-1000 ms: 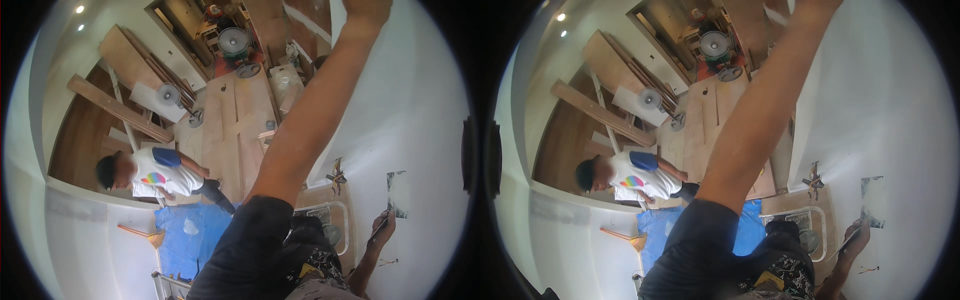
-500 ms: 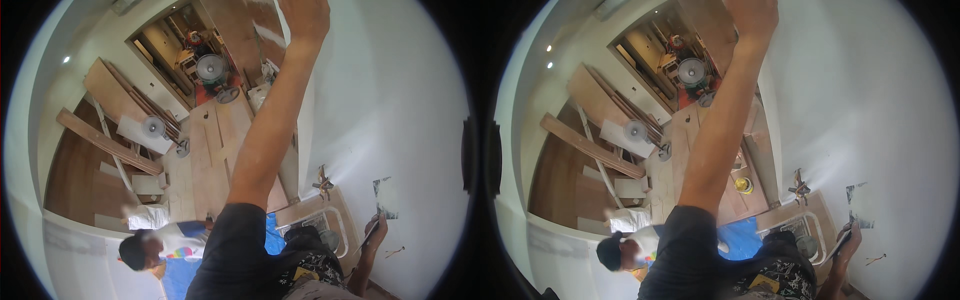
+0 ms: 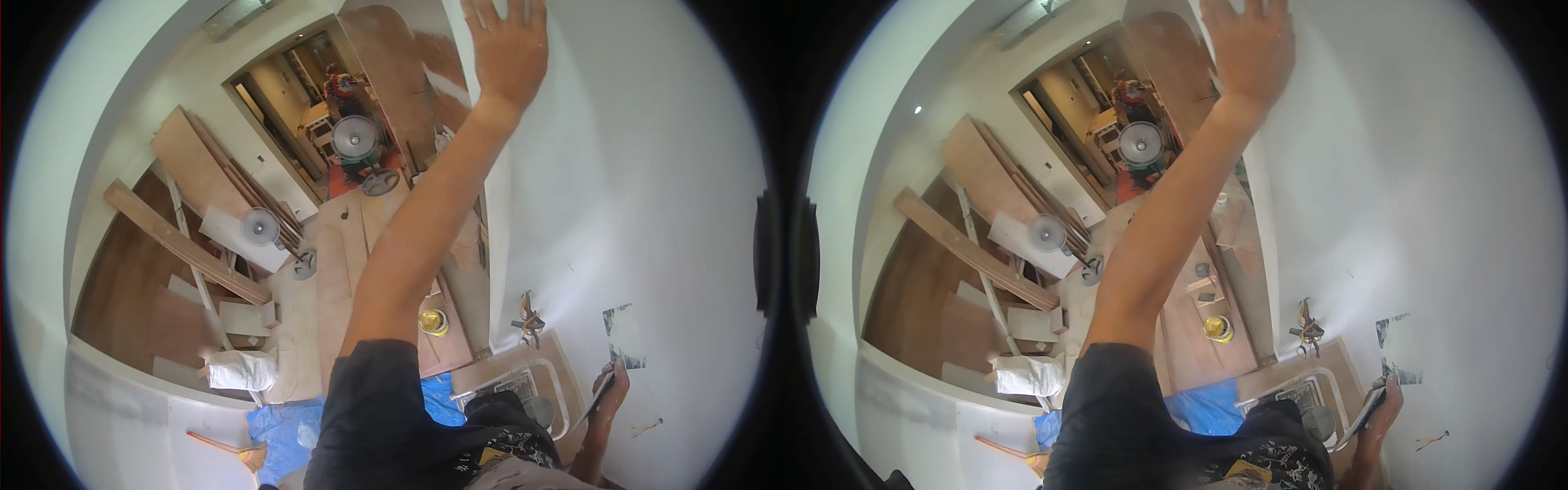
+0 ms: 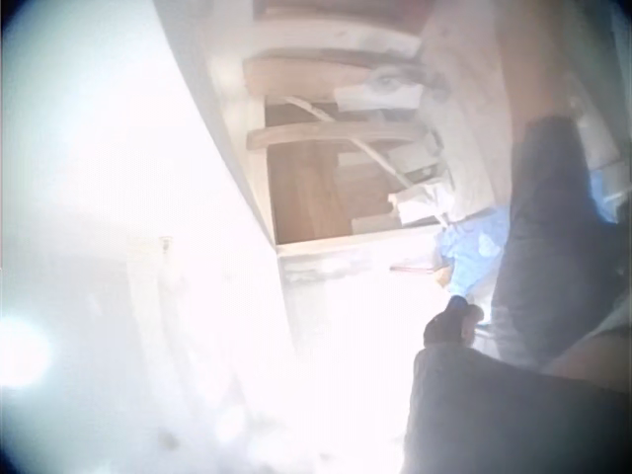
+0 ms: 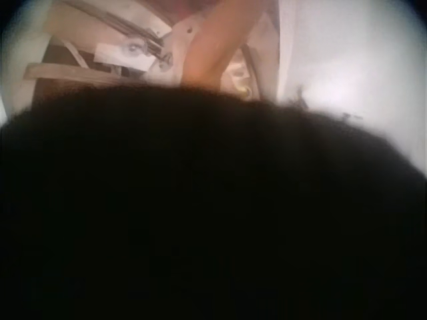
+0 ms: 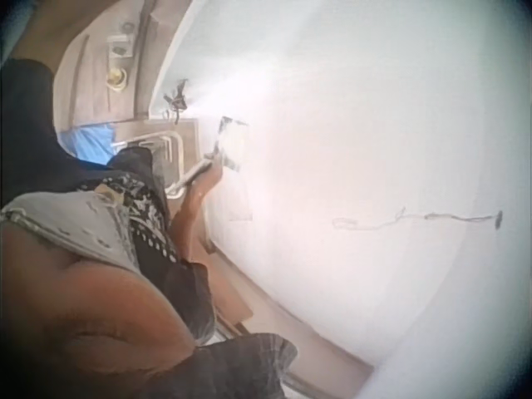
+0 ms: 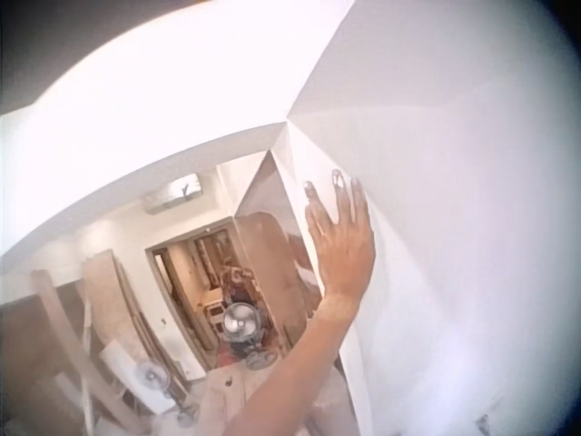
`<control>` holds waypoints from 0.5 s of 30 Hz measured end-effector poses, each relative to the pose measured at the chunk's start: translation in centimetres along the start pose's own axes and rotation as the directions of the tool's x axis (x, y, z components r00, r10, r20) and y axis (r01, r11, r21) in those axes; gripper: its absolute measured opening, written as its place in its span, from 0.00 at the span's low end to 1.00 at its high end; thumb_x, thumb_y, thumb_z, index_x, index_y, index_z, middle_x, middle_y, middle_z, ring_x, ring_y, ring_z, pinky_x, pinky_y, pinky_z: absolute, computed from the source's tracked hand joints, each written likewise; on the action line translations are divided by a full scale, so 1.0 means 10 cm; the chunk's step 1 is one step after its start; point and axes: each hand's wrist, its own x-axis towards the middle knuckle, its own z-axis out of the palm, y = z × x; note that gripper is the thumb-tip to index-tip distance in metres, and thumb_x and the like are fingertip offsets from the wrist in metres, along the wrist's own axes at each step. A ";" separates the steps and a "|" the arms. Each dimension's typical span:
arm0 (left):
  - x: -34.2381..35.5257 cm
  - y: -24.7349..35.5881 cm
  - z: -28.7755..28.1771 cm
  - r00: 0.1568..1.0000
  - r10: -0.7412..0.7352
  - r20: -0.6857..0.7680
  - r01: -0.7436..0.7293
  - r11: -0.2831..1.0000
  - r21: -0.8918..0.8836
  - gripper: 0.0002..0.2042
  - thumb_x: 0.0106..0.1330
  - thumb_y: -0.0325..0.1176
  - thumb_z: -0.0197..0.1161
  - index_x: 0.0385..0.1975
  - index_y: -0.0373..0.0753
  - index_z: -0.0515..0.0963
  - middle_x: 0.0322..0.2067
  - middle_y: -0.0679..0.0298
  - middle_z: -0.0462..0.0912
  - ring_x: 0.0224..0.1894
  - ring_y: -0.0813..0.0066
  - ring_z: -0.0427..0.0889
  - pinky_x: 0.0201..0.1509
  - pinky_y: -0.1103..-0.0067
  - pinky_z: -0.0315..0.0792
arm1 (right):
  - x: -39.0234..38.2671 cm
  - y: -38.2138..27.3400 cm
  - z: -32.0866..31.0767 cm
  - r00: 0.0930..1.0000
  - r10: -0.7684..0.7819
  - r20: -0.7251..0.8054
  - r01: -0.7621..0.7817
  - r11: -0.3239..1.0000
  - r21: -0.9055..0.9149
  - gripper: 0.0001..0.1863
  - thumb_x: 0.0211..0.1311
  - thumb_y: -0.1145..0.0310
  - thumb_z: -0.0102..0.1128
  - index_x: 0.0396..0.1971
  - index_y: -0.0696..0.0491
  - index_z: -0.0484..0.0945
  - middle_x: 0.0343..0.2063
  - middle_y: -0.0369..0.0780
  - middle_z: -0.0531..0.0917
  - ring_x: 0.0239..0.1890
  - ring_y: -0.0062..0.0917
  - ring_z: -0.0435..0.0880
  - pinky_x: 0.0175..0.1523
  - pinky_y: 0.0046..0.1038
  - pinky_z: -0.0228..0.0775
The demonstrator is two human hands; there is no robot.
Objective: The person applies white plaster to a ceiling using a trowel and a hawk. They repeatedly scoop plaster from the hawk and spread it onto the ceiling surface, smoothing the material over a large area.
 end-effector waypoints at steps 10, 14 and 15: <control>0.11 0.01 -0.08 0.989 0.086 0.119 -0.090 0.996 0.022 0.33 0.53 0.51 0.62 0.59 0.40 0.69 0.65 0.57 0.62 0.70 0.49 0.51 0.60 0.30 0.43 | -0.18 -0.24 0.09 0.996 0.008 0.085 -0.010 1.000 0.019 0.18 0.64 0.55 0.50 0.21 0.51 0.71 0.13 0.31 0.66 0.14 0.16 0.63 0.20 0.19 0.51; 0.07 0.08 -0.02 0.980 0.094 0.173 -0.090 0.995 -0.030 0.35 0.54 0.51 0.61 0.61 0.40 0.66 0.64 0.56 0.62 0.70 0.49 0.50 0.60 0.31 0.44 | -0.22 -0.31 0.10 0.992 -0.012 0.125 0.003 0.998 0.070 0.17 0.64 0.56 0.50 0.21 0.52 0.71 0.15 0.32 0.67 0.17 0.17 0.66 0.24 0.20 0.54; 0.03 -0.04 -0.08 0.976 0.098 0.193 -0.104 0.994 0.021 0.35 0.54 0.52 0.61 0.62 0.40 0.65 0.64 0.58 0.62 0.70 0.49 0.51 0.59 0.30 0.44 | -0.16 -0.26 0.10 0.981 -0.042 0.191 0.034 0.998 0.048 0.17 0.64 0.56 0.50 0.22 0.52 0.72 0.17 0.33 0.68 0.20 0.18 0.68 0.26 0.21 0.56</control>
